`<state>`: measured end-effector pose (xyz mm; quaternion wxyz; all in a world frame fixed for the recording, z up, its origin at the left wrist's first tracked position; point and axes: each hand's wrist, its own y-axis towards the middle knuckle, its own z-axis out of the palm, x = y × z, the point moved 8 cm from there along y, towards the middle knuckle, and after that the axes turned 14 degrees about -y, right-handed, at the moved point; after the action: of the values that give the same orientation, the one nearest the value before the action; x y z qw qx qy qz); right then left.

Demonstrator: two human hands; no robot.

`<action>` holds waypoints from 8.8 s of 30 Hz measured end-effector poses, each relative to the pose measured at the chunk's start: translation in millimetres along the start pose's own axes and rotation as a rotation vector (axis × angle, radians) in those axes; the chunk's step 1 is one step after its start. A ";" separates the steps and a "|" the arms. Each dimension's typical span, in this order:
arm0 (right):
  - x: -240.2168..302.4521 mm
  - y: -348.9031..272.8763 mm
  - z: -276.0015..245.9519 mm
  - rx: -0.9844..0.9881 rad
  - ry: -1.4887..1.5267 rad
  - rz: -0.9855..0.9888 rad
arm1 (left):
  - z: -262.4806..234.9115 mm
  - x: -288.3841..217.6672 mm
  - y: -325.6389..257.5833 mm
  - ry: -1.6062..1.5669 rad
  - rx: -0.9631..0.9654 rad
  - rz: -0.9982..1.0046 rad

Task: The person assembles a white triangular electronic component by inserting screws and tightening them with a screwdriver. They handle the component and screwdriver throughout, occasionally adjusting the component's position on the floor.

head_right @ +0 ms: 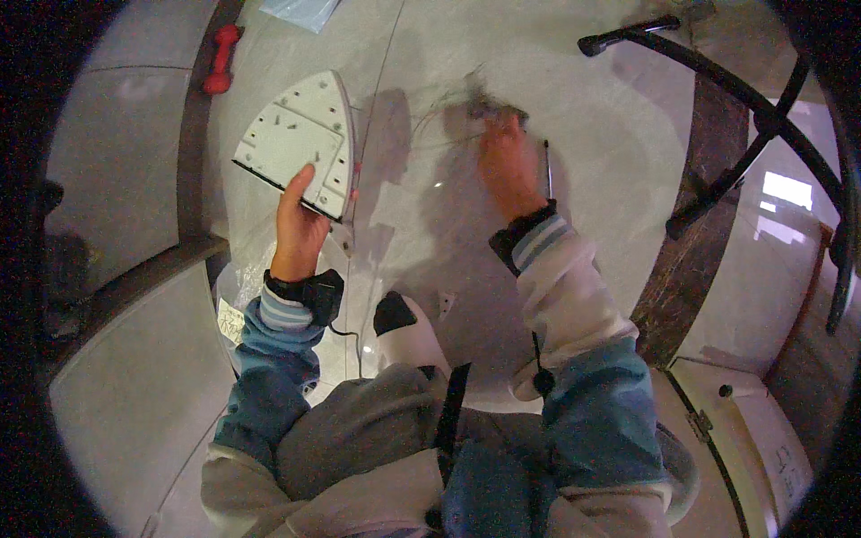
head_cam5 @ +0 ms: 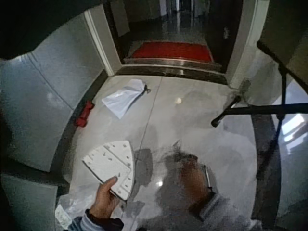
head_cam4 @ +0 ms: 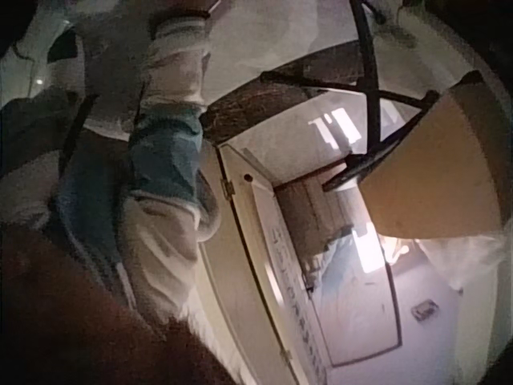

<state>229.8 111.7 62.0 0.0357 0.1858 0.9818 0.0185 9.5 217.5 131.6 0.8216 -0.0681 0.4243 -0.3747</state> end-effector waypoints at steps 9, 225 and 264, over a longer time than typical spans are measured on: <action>-50.8 -45.0 -41.5 -0.240 0.545 0.123 | -19.2 49.3 -8.0 0.005 -0.076 -0.177; -27.1 -37.1 -73.7 0.274 0.608 0.036 | -91.1 50.0 34.0 0.014 -0.224 -0.134; -44.5 -72.3 -37.7 0.710 0.775 0.353 | -126.7 65.9 44.9 0.012 -0.202 -0.109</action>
<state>242.0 27.3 98.8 -0.3968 0.3277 0.8229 -0.2407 -36.6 231.1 -10.2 0.7865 -0.1712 0.4602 -0.3746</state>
